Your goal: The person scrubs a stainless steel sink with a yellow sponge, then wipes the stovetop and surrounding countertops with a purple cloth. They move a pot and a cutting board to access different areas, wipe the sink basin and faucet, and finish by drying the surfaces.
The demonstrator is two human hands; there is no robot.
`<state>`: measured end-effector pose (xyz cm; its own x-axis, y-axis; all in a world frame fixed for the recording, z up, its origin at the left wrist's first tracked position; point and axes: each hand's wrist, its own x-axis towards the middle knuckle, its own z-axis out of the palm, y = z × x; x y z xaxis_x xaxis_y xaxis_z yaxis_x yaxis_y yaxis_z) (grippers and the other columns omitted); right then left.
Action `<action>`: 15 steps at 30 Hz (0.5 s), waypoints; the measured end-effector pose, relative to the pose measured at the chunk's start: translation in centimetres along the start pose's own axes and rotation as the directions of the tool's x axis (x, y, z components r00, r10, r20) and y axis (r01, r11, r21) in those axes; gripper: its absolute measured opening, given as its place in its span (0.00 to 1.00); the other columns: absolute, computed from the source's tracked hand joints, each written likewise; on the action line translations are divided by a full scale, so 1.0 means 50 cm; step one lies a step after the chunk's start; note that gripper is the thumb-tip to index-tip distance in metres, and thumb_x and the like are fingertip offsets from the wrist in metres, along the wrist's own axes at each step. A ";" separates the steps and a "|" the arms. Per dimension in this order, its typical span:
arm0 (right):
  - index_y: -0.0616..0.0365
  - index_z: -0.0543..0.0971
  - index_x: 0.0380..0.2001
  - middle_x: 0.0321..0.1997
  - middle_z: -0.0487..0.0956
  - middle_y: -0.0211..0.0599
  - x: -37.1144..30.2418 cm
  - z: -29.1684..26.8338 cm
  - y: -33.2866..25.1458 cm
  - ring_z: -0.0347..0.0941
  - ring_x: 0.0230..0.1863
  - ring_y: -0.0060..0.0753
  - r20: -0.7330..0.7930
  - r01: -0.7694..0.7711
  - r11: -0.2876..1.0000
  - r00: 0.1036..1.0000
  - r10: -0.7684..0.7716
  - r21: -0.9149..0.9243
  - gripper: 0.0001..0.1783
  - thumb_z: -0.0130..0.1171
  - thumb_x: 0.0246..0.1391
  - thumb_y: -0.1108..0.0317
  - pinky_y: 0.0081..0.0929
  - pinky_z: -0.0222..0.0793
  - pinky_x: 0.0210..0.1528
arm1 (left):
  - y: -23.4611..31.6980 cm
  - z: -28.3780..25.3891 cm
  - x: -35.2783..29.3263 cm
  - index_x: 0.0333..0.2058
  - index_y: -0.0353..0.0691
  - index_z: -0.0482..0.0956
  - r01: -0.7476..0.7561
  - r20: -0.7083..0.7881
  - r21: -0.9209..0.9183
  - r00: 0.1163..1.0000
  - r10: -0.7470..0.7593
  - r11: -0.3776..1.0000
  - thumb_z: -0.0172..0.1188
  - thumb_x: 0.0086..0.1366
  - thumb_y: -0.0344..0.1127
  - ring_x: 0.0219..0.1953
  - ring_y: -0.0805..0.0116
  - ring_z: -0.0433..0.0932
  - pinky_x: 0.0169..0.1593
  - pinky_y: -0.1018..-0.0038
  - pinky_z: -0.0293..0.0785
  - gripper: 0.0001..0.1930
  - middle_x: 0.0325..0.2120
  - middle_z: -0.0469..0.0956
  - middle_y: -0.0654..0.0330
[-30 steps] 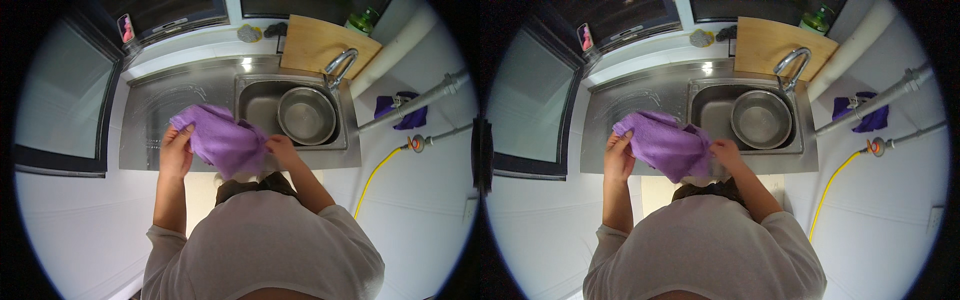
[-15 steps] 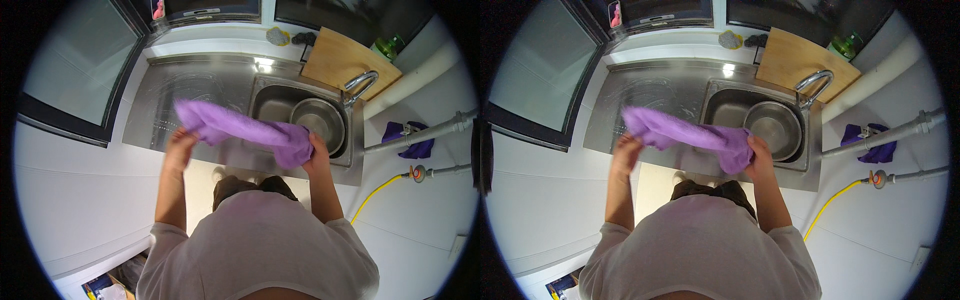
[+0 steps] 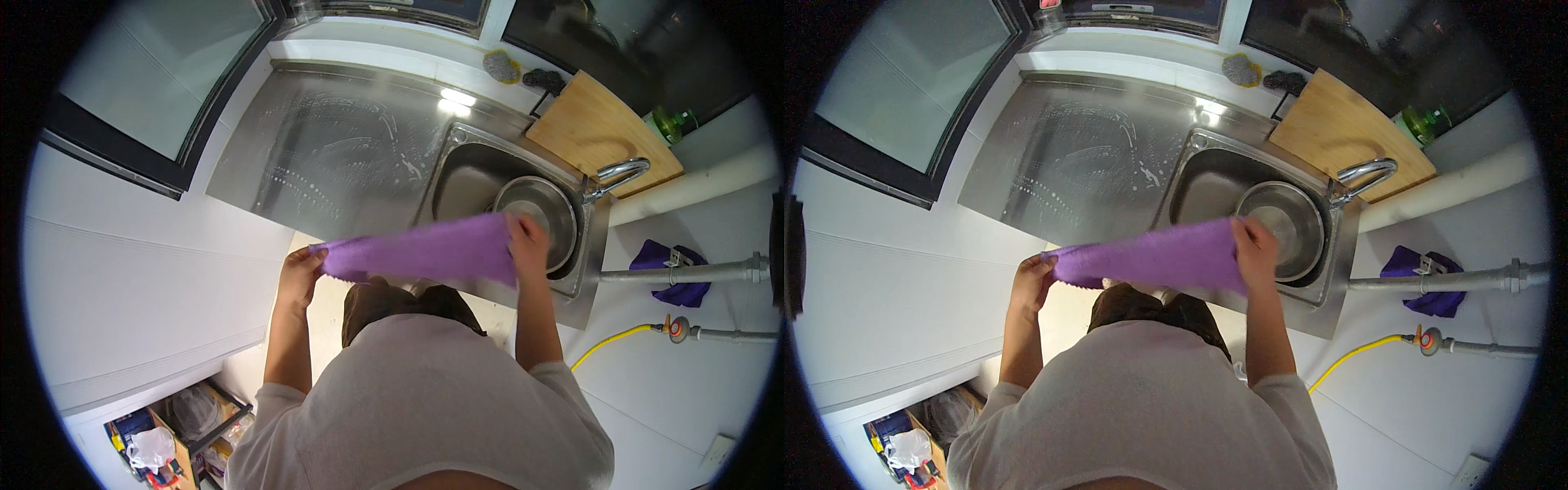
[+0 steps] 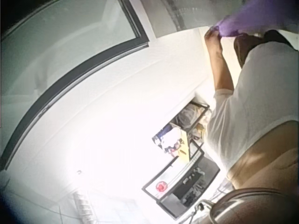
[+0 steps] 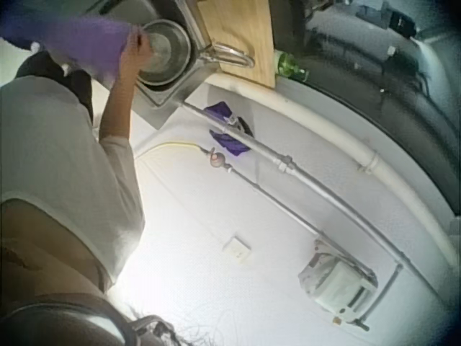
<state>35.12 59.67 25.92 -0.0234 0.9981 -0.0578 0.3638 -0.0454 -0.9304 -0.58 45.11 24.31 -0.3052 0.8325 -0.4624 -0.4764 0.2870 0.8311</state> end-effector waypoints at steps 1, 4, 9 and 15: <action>0.63 0.76 0.35 0.37 0.74 0.36 0.021 0.041 -0.017 0.70 0.37 0.26 0.054 -0.025 0.998 0.998 0.022 0.051 0.12 0.57 0.49 0.67 0.25 0.66 0.40 | -0.030 -0.034 0.028 0.36 0.31 0.76 -0.007 -0.075 0.001 0.997 0.007 1.000 0.55 0.56 0.29 0.31 0.70 0.75 0.42 0.76 0.69 0.10 0.29 0.77 0.58; 0.59 0.70 0.47 0.53 0.65 0.51 0.059 0.145 0.022 0.59 0.56 0.48 0.106 0.408 0.822 0.910 -0.401 -0.397 0.24 0.58 0.47 0.60 0.38 0.55 0.56 | -0.078 -0.081 0.074 0.43 0.29 0.72 0.034 -0.403 0.291 0.911 0.090 0.956 0.56 0.55 0.30 0.33 0.65 0.75 0.44 0.72 0.70 0.17 0.32 0.77 0.54; 0.53 0.64 0.55 0.63 0.49 0.56 -0.001 0.313 0.073 0.41 0.64 0.62 0.356 0.518 0.722 0.852 -0.384 -0.460 0.32 0.57 0.46 0.55 0.50 0.43 0.61 | -0.175 -0.035 0.095 0.52 0.38 0.63 -0.203 -0.074 0.935 0.689 0.721 0.291 0.61 0.49 0.32 0.50 0.48 0.64 0.52 0.60 0.60 0.30 0.49 0.65 0.44; 0.49 0.61 0.58 0.66 0.42 0.53 -0.014 0.393 0.120 0.38 0.65 0.61 0.515 0.485 0.555 0.849 -0.115 -0.675 0.38 0.58 0.44 0.50 0.59 0.40 0.60 | -0.200 0.108 0.134 0.54 0.50 0.65 -0.280 0.207 0.958 0.826 0.525 0.064 0.56 0.54 0.43 0.61 0.48 0.49 0.60 0.49 0.44 0.27 0.59 0.53 0.49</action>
<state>19.01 57.86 13.28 -0.5417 0.8307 -0.1286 0.8196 0.4880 -0.3001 6.61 50.36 14.56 -0.3318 0.9359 0.1185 0.8447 0.2388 0.4790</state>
